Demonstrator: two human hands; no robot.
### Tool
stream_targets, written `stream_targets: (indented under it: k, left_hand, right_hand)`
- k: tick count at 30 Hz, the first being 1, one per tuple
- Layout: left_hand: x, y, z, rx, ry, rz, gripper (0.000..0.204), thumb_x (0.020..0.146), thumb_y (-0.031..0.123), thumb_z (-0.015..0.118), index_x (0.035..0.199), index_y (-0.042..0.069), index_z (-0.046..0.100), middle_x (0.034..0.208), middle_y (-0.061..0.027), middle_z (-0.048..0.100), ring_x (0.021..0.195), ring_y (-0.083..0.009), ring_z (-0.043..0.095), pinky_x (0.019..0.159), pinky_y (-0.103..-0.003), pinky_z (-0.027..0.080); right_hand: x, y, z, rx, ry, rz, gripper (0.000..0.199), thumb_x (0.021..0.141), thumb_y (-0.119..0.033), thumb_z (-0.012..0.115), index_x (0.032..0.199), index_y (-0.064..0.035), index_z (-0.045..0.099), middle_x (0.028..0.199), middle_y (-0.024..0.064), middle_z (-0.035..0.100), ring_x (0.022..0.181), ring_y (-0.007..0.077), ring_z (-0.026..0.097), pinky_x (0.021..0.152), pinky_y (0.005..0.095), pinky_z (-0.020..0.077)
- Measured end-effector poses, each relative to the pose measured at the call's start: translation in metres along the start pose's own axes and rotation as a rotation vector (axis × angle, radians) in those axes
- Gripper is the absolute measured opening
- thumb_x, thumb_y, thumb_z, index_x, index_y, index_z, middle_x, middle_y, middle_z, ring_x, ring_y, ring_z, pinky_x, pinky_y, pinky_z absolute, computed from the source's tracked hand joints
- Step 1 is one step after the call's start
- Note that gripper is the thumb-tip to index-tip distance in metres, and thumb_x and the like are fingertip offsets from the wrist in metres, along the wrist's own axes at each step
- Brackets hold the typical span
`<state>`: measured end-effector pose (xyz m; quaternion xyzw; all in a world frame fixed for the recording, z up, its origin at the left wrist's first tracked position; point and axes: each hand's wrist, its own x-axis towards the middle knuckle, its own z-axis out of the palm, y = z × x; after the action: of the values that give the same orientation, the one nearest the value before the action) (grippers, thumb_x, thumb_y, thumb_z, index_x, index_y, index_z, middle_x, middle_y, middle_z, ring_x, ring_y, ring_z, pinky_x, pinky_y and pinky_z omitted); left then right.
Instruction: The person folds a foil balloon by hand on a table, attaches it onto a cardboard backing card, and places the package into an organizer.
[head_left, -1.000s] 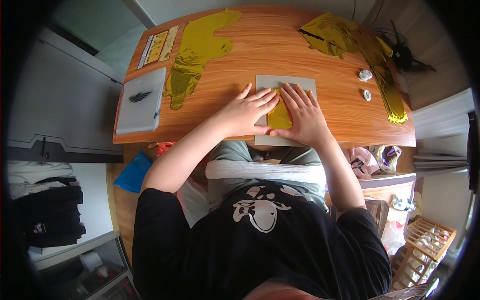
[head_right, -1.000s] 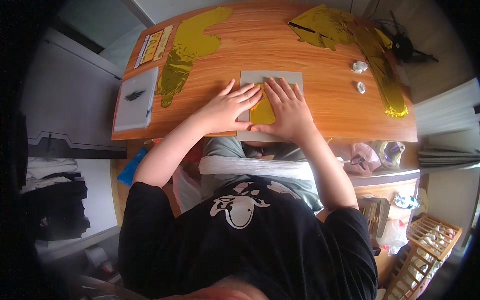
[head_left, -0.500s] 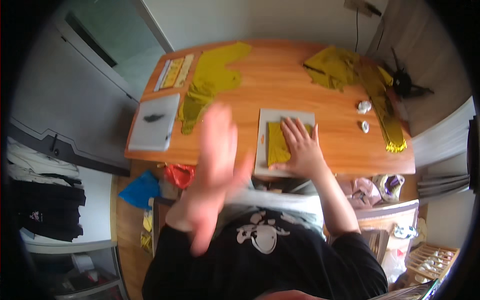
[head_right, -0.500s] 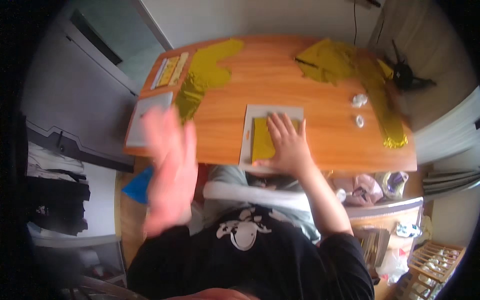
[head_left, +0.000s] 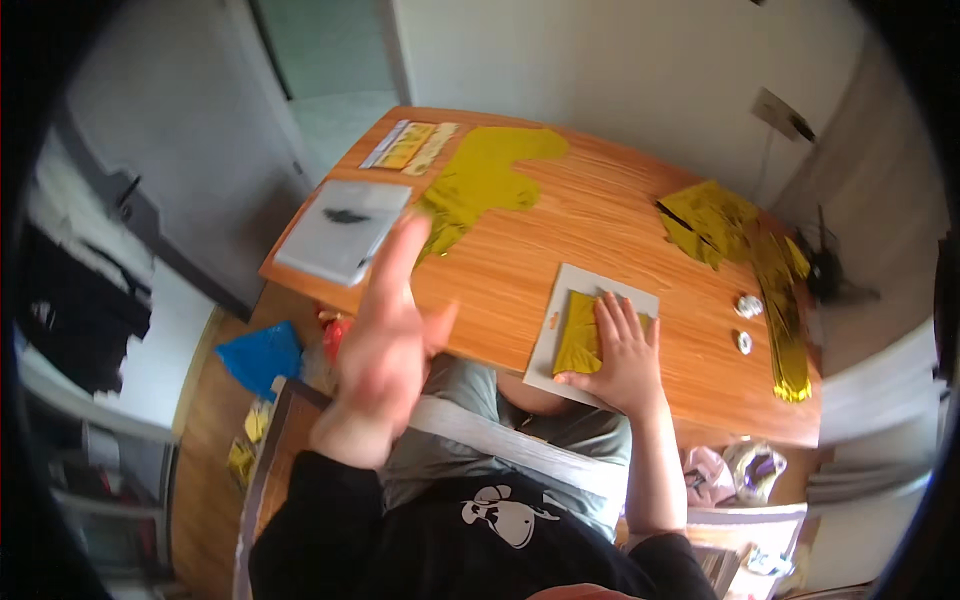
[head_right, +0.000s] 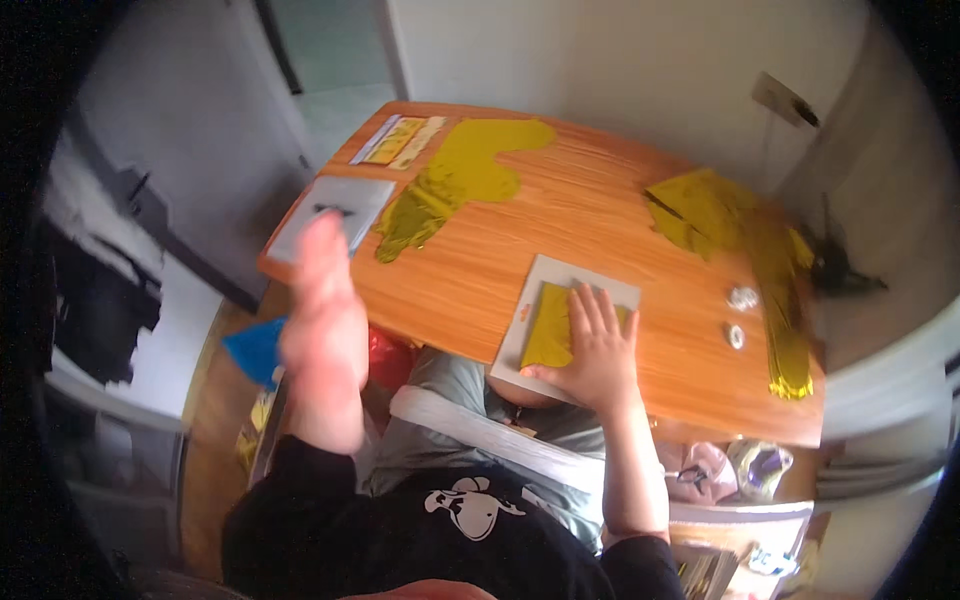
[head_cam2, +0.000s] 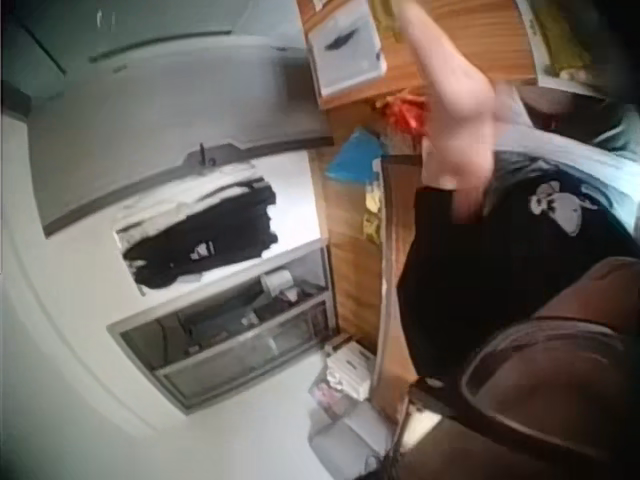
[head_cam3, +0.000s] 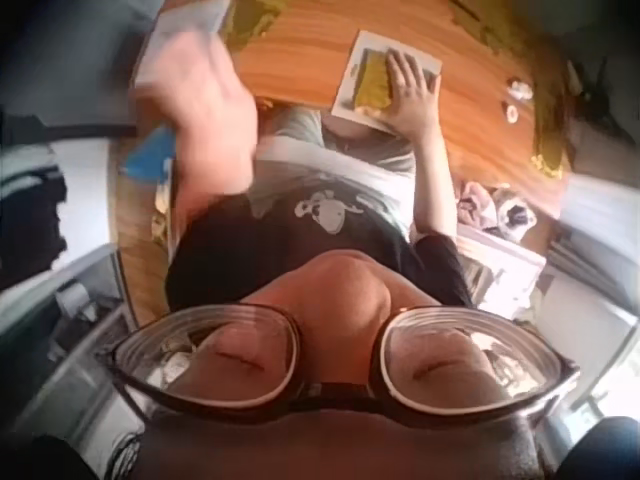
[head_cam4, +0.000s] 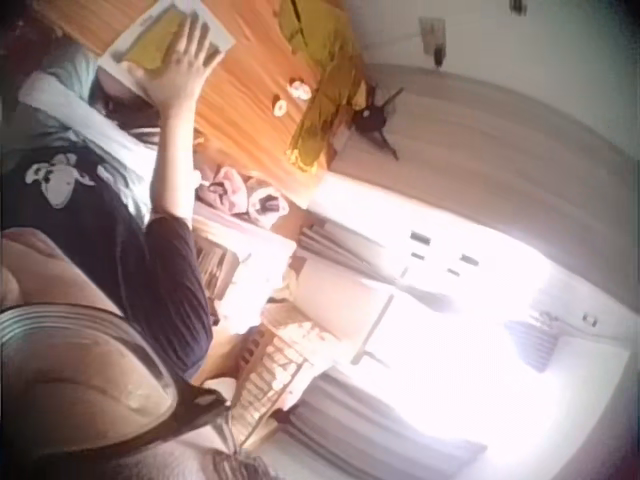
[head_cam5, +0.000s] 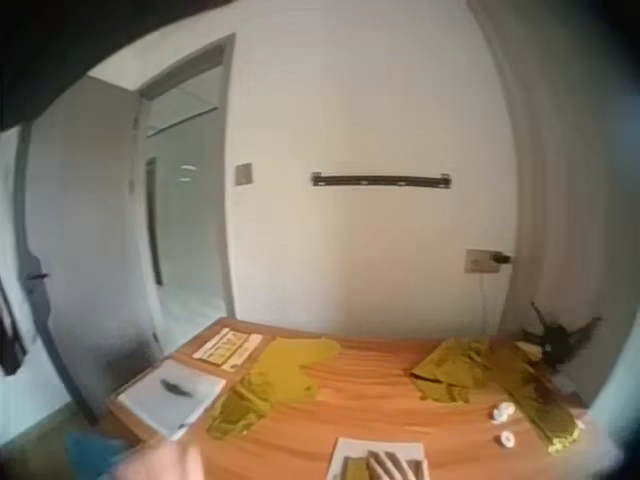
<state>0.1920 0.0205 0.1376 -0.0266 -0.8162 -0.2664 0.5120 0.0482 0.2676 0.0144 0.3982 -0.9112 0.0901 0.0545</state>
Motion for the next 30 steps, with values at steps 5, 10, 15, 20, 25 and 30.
stream_targets:
  k: [5,10,15,20,25,30]
  left_hand:
    - [-0.031,-0.207,-0.029,0.463,-0.294,-0.242,0.025,0.095,0.008,0.065,0.119,0.008,0.074,0.132,-0.0138,0.066,0.119,-0.0301,0.065,0.100,-0.040,0.051]
    - [-0.049,-0.316,-0.102,0.655,-0.540,-0.288,0.034,0.098,0.033,0.066,0.126,0.016,0.074,0.127,-0.0097,0.068,0.116,-0.0265,0.066,0.098,-0.036,0.051]
    - [-0.051,-0.332,-0.097,0.448,-0.479,-0.356,0.027,0.096,0.032,0.069,0.112,0.014,0.079,0.118,-0.0088,0.072,0.110,-0.0245,0.067,0.096,-0.035,0.052]
    - [-0.055,-0.345,-0.103,0.463,-0.443,-0.315,0.024,0.095,0.029,0.070,0.108,0.011,0.080,0.113,-0.0101,0.073,0.105,-0.0251,0.068,0.092,-0.035,0.053]
    - [-0.048,-0.326,-0.094,0.488,-0.441,-0.289,0.024,0.094,0.030,0.070,0.105,0.011,0.080,0.106,-0.0106,0.074,0.099,-0.0257,0.070,0.089,-0.034,0.054]
    - [-0.010,-0.289,-0.094,0.449,-0.374,-0.569,0.026,0.092,0.033,0.073,0.105,0.011,0.080,0.101,-0.0085,0.078,0.090,-0.0239,0.075,0.081,-0.035,0.057]
  right_hand:
    - [-0.003,0.003,-0.005,0.000,0.010,0.057,0.137,0.058,-0.094,0.062,0.157,-0.0037,0.036,0.165,0.0154,0.034,0.155,0.0339,0.024,0.124,0.0632,0.0113]
    - [-0.001,0.005,0.004,0.011,0.025,0.023,0.136,0.058,-0.093,0.064,0.156,-0.0032,0.037,0.165,0.0148,0.034,0.154,0.0346,0.026,0.123,0.0637,0.0122]
    - [-0.004,0.005,0.001,0.011,0.007,0.046,0.134,0.060,-0.092,0.064,0.156,-0.0026,0.038,0.165,0.0145,0.034,0.154,0.0345,0.026,0.123,0.0637,0.0134]
    - [-0.001,0.002,0.001,0.014,0.022,0.033,0.135,0.059,-0.093,0.064,0.156,-0.0027,0.038,0.164,0.0155,0.034,0.155,0.0344,0.026,0.123,0.0637,0.0131]
    - [-0.003,0.006,0.005,-0.001,0.023,0.042,0.136,0.060,-0.094,0.062,0.157,-0.0029,0.037,0.164,0.0157,0.034,0.155,0.0338,0.025,0.123,0.0639,0.0124]
    - [-0.005,0.005,0.002,-0.004,0.006,0.057,0.136,0.060,-0.096,0.061,0.157,-0.0031,0.037,0.164,0.0154,0.035,0.155,0.0332,0.025,0.124,0.0639,0.0121]
